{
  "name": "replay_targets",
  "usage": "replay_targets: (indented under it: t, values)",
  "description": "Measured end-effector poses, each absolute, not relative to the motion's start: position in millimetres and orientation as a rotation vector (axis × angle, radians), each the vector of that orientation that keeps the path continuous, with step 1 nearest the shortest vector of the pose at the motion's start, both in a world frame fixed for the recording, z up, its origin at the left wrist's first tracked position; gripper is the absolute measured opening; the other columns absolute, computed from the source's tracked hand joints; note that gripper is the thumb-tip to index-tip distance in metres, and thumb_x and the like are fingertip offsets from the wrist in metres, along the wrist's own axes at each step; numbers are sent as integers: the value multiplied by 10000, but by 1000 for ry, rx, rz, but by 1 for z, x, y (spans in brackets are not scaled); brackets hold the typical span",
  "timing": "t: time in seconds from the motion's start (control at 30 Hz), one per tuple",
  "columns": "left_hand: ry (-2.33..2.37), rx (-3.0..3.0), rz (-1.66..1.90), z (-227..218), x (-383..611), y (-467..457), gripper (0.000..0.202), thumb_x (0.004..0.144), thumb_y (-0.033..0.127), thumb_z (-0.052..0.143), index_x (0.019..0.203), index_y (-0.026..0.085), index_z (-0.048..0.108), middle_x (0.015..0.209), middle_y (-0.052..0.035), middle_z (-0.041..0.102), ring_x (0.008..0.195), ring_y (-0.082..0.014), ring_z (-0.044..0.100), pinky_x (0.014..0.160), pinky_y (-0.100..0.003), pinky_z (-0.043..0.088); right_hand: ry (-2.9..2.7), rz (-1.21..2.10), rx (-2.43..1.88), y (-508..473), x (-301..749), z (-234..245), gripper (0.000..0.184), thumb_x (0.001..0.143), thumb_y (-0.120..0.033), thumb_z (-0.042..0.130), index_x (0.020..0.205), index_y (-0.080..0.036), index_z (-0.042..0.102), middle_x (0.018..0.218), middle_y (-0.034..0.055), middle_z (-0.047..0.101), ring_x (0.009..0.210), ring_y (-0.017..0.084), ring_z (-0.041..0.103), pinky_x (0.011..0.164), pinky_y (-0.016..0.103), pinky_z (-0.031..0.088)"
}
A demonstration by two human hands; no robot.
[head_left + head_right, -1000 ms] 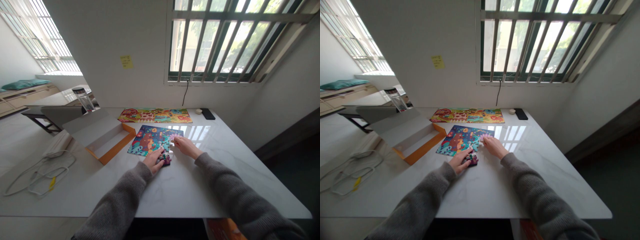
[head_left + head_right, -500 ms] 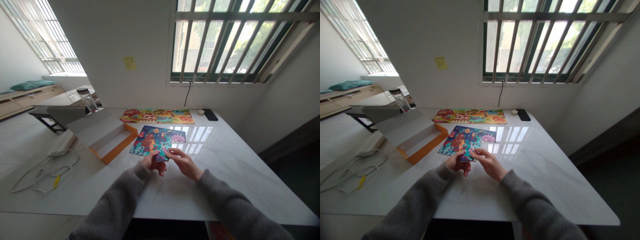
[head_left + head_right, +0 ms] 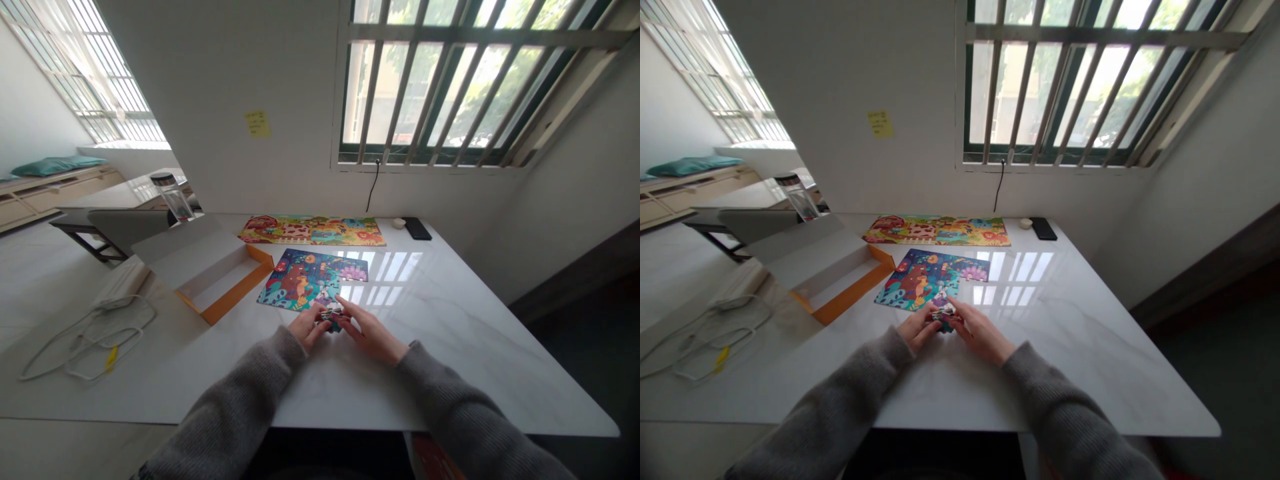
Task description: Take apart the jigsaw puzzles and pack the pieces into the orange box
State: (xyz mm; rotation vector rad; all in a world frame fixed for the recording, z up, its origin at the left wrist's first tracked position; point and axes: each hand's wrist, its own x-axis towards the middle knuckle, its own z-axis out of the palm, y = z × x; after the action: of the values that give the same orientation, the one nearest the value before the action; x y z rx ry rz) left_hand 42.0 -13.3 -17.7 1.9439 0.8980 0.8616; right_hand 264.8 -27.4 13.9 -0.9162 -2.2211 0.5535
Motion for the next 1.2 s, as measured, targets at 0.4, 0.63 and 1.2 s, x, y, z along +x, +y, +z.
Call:
replay_targets:
  t: [0.4, 0.63, 1.2]
  values:
    - [1066, 2427, 798, -30, 38, -11, 174, 874, 297, 542, 979, 167, 590, 829, -58, 588, 818, -223, 544, 781, -358, 448, -2417, 402, -952, -32, 268, 6, 551, 980, -261, 491, 1501, -274, 314, 1136, 97, 681, 986, 223, 660, 854, 371, 540]
    - [1061, 2425, 771, -18, 28, -13, 286, 850, 315, 572, 1081, 152, 618, 767, -32, 577, 727, -200, 541, 744, -348, 442, -2382, 359, -924, -32, 264, 10, 236, 957, -264, 530, 1182, -224, 588, 999, 88, 586, 916, 213, 589, 798, 343, 530]
    - [1609, 2691, 214, -5, -53, 15, 313, 800, 276, 627, 1107, 217, 620, 1152, -119, 571, 1017, -290, 506, 925, -442, 445, -2255, 587, -914, -29, 260, 18, 45, 940, -224, 509, 910, -209, 539, 984, 79, 557, 888, 193, 555, 790, 326, 513]
